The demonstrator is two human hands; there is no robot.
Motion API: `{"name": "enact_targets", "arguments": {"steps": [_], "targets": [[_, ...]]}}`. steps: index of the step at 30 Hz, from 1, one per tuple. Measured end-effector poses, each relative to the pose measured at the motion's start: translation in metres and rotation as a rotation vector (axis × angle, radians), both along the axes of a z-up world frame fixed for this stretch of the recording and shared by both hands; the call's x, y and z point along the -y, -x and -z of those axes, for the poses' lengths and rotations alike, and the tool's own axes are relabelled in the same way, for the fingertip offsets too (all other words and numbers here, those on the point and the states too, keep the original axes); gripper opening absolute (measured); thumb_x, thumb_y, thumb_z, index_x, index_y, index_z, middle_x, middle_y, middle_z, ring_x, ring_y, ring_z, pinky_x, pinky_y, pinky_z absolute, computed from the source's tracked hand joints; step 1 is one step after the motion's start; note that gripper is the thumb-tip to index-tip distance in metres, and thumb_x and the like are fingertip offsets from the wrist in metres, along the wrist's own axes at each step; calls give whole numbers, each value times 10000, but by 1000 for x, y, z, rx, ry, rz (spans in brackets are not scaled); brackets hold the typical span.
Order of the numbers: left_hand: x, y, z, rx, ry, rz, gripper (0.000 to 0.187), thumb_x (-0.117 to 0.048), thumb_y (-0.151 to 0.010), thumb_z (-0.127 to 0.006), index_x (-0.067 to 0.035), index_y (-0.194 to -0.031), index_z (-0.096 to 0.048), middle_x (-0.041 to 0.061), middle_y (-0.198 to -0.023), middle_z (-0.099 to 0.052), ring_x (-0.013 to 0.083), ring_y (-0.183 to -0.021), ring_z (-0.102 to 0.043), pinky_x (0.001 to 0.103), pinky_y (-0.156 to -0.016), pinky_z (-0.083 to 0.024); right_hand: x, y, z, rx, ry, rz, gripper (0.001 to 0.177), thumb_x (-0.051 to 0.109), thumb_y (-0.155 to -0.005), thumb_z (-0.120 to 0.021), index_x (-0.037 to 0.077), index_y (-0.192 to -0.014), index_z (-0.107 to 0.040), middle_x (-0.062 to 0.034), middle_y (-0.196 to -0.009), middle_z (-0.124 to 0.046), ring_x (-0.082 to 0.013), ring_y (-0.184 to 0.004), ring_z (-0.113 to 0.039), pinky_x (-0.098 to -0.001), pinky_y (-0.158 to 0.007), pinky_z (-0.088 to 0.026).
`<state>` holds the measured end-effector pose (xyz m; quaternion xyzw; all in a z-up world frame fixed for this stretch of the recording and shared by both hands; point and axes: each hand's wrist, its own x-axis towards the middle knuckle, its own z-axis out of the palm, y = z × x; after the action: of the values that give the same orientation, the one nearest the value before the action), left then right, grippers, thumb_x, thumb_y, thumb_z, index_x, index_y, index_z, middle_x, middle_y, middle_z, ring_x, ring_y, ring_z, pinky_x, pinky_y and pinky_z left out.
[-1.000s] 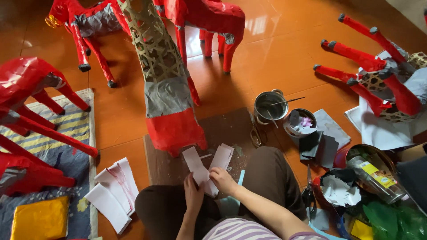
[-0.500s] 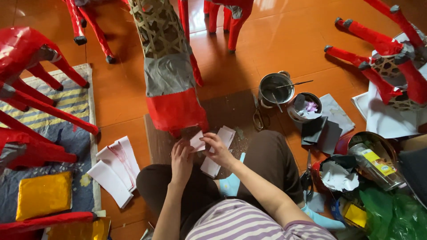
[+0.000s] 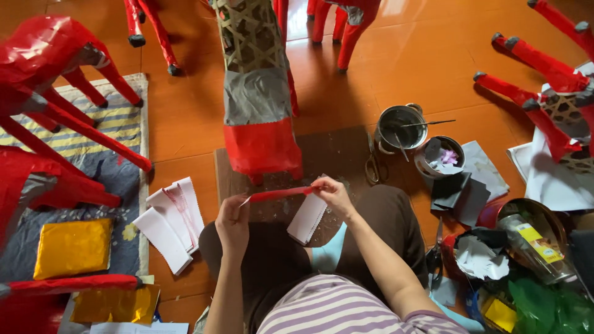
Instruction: Cutting paper strips and applying them to a red giraffe-shaped model
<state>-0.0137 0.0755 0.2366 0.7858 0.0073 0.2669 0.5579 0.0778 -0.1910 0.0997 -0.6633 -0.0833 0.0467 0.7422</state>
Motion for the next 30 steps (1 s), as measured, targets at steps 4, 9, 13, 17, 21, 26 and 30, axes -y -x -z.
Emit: {"name": "enact_targets", "arguments": {"steps": [4, 9, 13, 17, 21, 26, 30], "targets": [[-5, -2, 21, -118, 126, -48, 31, -42, -947, -629, -65, -966, -622, 121, -925, -694, 294, -954, -691, 414, -822, -545, 1, -12, -6, -56, -36, 81, 162, -11, -813, -703, 43, -962, -741, -88, -893, -713, -132, -831, -659, -289, -816, -529], [-14, -6, 40, -178, 195, -90, 49, -74, -954, -643, -34, -978, -625, 139, -915, -693, 285, -941, -695, 398, -825, -549, -3, -9, -60, -48, -66, 114, 158, 14, -865, -672, 49, -1011, -718, -74, -849, -715, -107, -806, -626, -288, -809, -517], [-19, -9, 36, -197, 251, -68, 62, -87, -958, -641, -28, -972, -626, 136, -871, -681, 222, -868, -675, 383, -791, -548, -13, -6, -114, -23, -83, 172, 89, 32, -930, -602, 60, -965, -679, -48, -773, -657, -111, -739, -586, -272, -759, -506], [-25, -24, 40, -141, 314, -34, 38, -81, -970, -612, -44, -977, -619, 83, -817, -635, 138, -761, -607, 329, -729, -526, -24, -15, -136, 19, -27, 221, 161, 169, -1027, -512, 139, -918, -627, 43, -716, -575, -31, -654, -476, -192, -633, -418], [-31, -59, -9, -38, 308, -59, 73, -59, -989, -561, -44, -936, -609, 114, -800, -642, 197, -712, -656, 355, -710, -538, -38, -41, -162, 101, 4, 243, 276, 291, -1060, -488, 147, -856, -605, 38, -696, -530, -42, -632, -428, -209, -625, -384], [-53, -139, -24, 165, 321, -310, 316, -265, -989, -651, -56, -765, -575, 60, -624, -520, 123, -616, -488, 291, -529, -440, -62, -71, -189, 278, 118, 293, 453, 396, -1070, -465, 164, -684, -518, 65, -616, -409, -32, -597, -342, -200, -611, -345], [-63, -185, -33, 153, 302, -358, 402, -364, -971, -657, -69, -714, -565, 46, -567, -521, 103, -545, -475, 261, -456, -447, -72, -83, -201, 243, 137, 337, 501, 401, -1068, -455, 204, -607, -456, 115, -576, -359, -11, -570, -291, -184, -555, -291]]}}
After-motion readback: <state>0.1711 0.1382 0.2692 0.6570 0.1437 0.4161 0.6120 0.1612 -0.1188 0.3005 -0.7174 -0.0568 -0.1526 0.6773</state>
